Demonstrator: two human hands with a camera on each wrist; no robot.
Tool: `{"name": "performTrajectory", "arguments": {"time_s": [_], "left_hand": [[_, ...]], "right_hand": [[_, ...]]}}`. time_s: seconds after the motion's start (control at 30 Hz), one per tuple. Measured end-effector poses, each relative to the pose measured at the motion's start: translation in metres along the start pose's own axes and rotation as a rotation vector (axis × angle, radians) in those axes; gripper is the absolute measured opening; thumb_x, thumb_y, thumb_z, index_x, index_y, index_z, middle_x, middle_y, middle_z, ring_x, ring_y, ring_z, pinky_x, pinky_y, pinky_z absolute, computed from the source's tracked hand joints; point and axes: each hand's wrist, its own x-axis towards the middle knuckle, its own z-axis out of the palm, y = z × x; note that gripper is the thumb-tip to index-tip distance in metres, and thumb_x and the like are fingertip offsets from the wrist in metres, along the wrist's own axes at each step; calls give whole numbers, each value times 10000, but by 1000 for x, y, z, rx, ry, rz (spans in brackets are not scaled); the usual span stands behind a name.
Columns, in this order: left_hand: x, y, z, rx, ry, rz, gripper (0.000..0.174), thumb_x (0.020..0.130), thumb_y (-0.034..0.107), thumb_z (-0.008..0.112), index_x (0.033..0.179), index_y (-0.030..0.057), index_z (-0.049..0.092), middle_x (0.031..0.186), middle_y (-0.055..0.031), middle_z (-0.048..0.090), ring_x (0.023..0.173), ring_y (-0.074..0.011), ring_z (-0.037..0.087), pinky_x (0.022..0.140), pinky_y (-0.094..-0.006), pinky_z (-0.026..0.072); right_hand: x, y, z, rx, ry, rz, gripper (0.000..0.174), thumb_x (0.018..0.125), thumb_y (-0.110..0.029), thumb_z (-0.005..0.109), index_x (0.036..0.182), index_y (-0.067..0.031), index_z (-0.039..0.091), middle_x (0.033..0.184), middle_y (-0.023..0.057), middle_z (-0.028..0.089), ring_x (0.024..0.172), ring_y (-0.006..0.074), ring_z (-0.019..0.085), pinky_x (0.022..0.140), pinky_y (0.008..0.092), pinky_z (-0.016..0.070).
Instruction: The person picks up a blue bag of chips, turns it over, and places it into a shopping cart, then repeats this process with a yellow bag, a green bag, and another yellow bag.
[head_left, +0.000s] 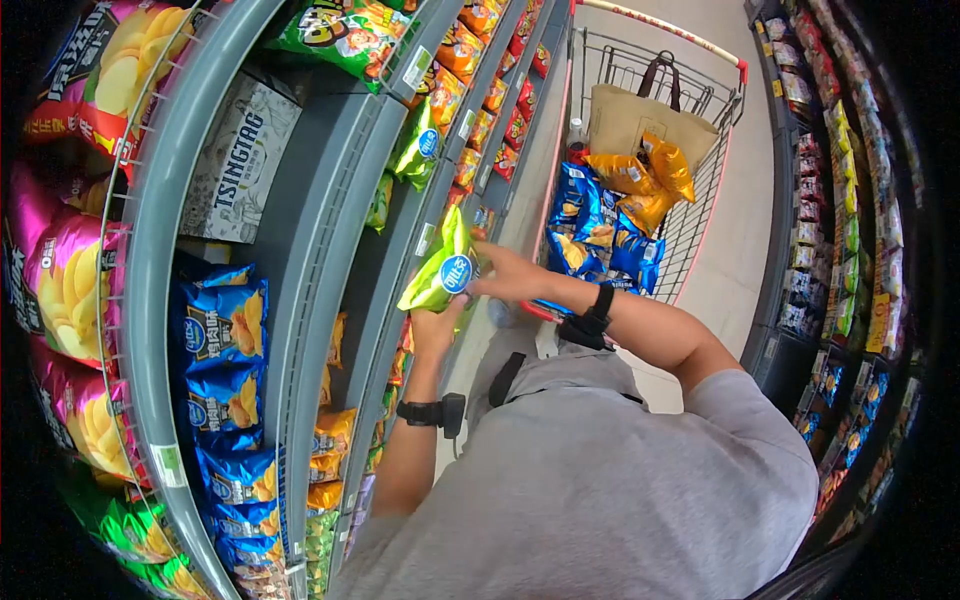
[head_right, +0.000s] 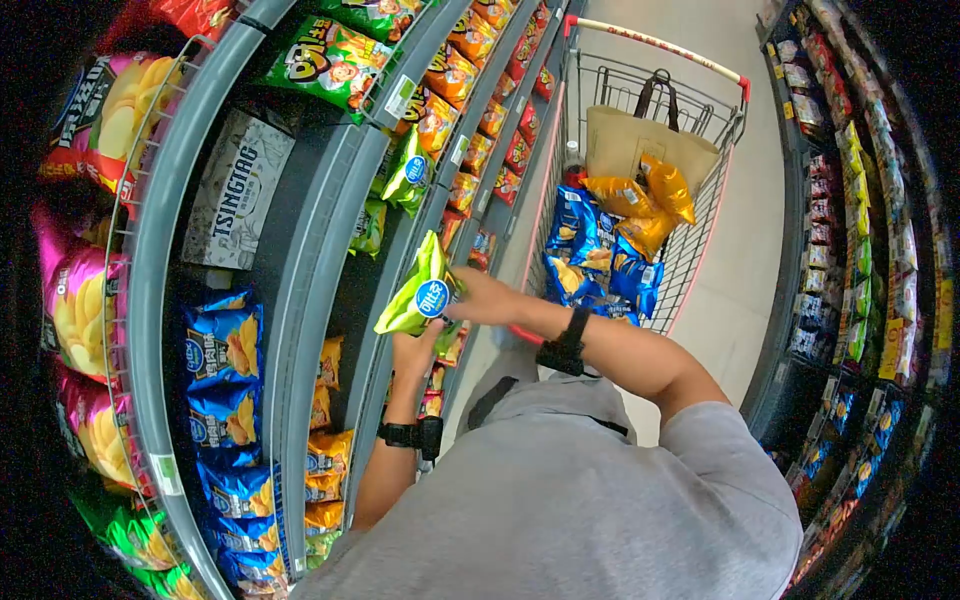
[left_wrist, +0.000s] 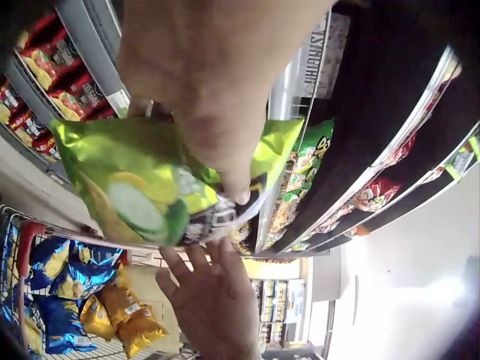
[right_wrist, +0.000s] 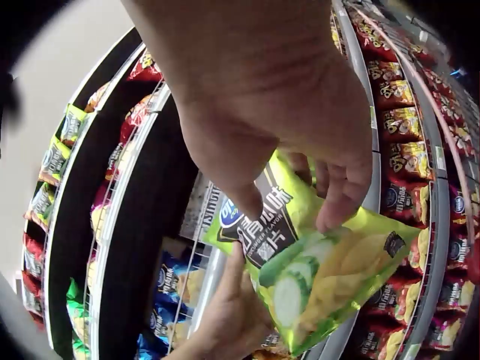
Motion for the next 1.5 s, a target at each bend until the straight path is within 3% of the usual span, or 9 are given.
{"name": "performTrajectory", "arguments": {"time_s": [0.17, 0.3, 0.6, 0.7, 0.9, 1.07, 1.2, 1.3, 1.5], "left_hand": [[47, 4, -26, 78, 299, 257, 690, 732, 0, 748, 1332, 6, 408, 1283, -128, 480, 1123, -233, 522, 960, -367, 418], [81, -19, -43, 155, 421, 375, 598, 737, 37, 742, 1272, 0, 478, 1227, -176, 526, 1127, -322, 505, 959, -416, 398], [146, -96, -45, 92, 282, 47, 262, 808, 149, 716, 1018, -2, 674, 986, -115, 704, 854, -236, 671, 759, -361, 502], [153, -83, -54, 311, 198, -299, 393, 845, 304, 667, 1082, -9, 654, 1069, -124, 686, 983, -271, 639, 857, -366, 458], [169, -128, -57, 289, 138, -166, 514, 883, 507, 550, 1028, 32, 684, 1041, -129, 688, 997, -329, 627, 850, -399, 467], [152, -101, -50, 402, 160, -154, 431, 865, 398, 607, 1014, 0, 675, 1006, -130, 696, 947, -317, 642, 855, -397, 468], [135, -99, -34, 286, 303, -78, 418, 795, 131, 707, 1137, -68, 572, 1106, -206, 630, 1036, -311, 601, 904, -381, 444], [117, -93, -24, 285, 293, -126, 674, 786, 70, 695, 1351, -55, 350, 1317, -250, 446, 1183, -345, 493, 989, -401, 387], [63, -77, 31, 258, 184, -32, 741, 802, 17, 643, 1420, -33, 236, 1429, -232, 333, 1320, -324, 360, 1072, -404, 325]], "right_hand": [[87, 32, 28, -7, 102, -165, 561, 764, -108, 682, 1271, 8, 472, 1183, 155, 532, 1123, 262, 534, 945, 344, 435], [122, 29, 40, 46, 186, -145, 527, 773, -49, 643, 1262, 13, 457, 1190, 169, 494, 1161, 258, 495, 986, 352, 403], [164, 86, 58, -143, 261, -33, 791, 772, -66, 632, 1438, 36, 218, 1451, 268, 309, 1375, 345, 284, 1139, 374, 250], [141, 50, 46, -6, 217, 59, 734, 799, -106, 612, 1435, -6, 258, 1350, 235, 452, 1167, 306, 539, 986, 357, 432], [93, 141, -6, 255, 279, 329, 524, 836, -167, 611, 1313, -25, 446, 980, 102, 646, 848, 172, 629, 711, 314, 522], [6, 172, -94, 418, 839, 502, 551, 773, -129, 708, 1226, 64, 462, 791, 105, 641, 619, 163, 620, 482, 308, 491], [-38, 205, -173, -2, 1107, 595, 610, 677, -289, 784, 1116, 67, 555, 784, 139, 665, 681, 212, 654, 573, 334, 520], [-57, 183, -223, -195, 1125, 508, 481, 703, -237, 727, 1063, 61, 612, 1033, 239, 638, 921, 332, 642, 820, 378, 505], [-62, 215, -278, -795, 883, 507, 401, 756, -160, 610, 1097, 51, 614, 1345, 269, 424, 1221, 396, 452, 1032, 419, 383]]}}
